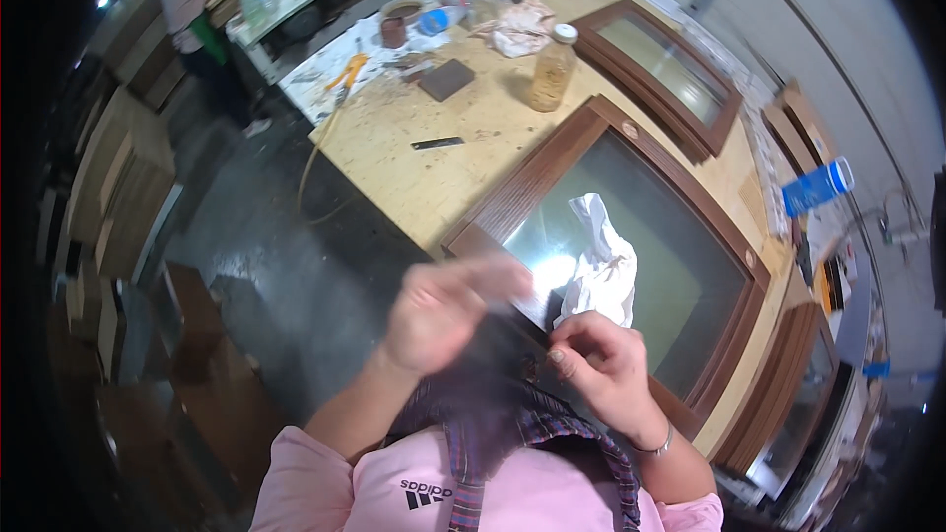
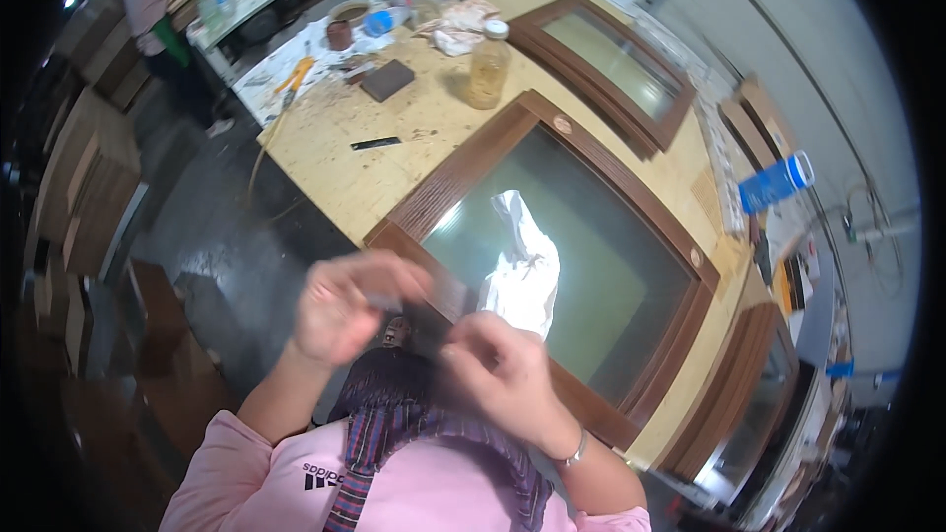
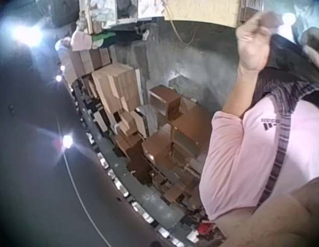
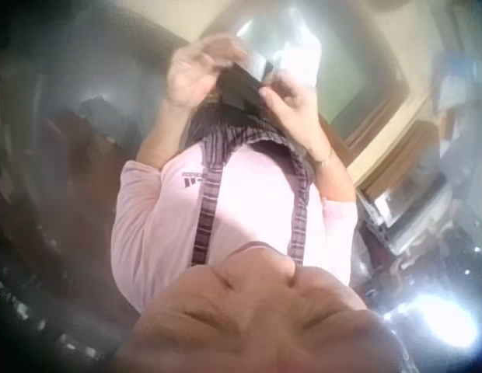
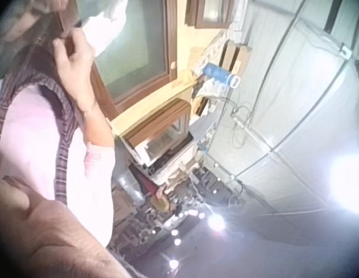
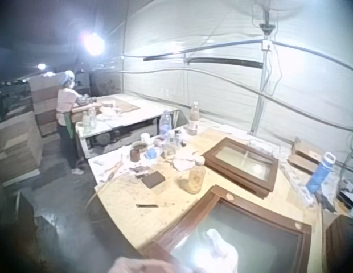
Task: The person wipes the glass pane of a wooden cabinet door with a cloth, applies liquid from a bottle to the cloth, and continues to wipe the glass and wooden edges. They also use a small abrasive block to sand small sections of the wooden frame.
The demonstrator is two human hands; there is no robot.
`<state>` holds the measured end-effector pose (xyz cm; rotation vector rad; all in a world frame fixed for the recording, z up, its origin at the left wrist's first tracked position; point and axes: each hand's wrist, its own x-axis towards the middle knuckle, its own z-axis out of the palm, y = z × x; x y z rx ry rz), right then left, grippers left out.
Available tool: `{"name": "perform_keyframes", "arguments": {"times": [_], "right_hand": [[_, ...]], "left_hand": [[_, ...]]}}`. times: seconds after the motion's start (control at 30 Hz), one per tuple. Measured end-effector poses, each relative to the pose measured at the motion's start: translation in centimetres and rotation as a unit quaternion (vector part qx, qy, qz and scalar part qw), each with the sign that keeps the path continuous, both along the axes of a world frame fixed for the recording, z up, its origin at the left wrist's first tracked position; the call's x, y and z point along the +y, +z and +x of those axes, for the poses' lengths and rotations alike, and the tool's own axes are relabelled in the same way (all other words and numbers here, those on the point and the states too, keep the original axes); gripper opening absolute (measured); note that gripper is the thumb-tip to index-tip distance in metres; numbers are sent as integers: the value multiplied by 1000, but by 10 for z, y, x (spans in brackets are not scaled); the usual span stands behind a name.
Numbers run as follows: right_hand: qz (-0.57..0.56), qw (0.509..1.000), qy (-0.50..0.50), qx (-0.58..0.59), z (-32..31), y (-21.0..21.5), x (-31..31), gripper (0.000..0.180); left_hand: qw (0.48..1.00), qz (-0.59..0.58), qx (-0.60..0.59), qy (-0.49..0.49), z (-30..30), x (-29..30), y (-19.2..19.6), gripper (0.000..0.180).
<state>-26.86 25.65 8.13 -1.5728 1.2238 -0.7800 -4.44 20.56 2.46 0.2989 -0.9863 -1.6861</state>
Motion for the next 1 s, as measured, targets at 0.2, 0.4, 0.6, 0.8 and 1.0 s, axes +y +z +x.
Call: {"name": "perform_keyframes", "arguments": {"times": [0.2, 0.4, 0.6, 0.8, 1.0], "right_hand": [[-278, 881, 97, 370, -45, -18, -34, 74], [-265, 881, 149, 362, -71, -48, -20, 70], [-288, 879, 120, 360, -71, -65, -10, 64], [-285, 890, 113, 338, -65, -63, -11, 63], [-268, 893, 112, 344, -67, -62, -12, 63]], "left_hand": [[694, -156, -591, 379, 27, 19, -12, 39], [657, -283, -592, 371, -30, 53, -31, 40], [562, -263, -627, 471, 4, 8, -45, 25], [569, -319, -627, 426, 10, 6, -43, 29], [586, -328, -619, 408, 11, 7, -38, 32]]}}
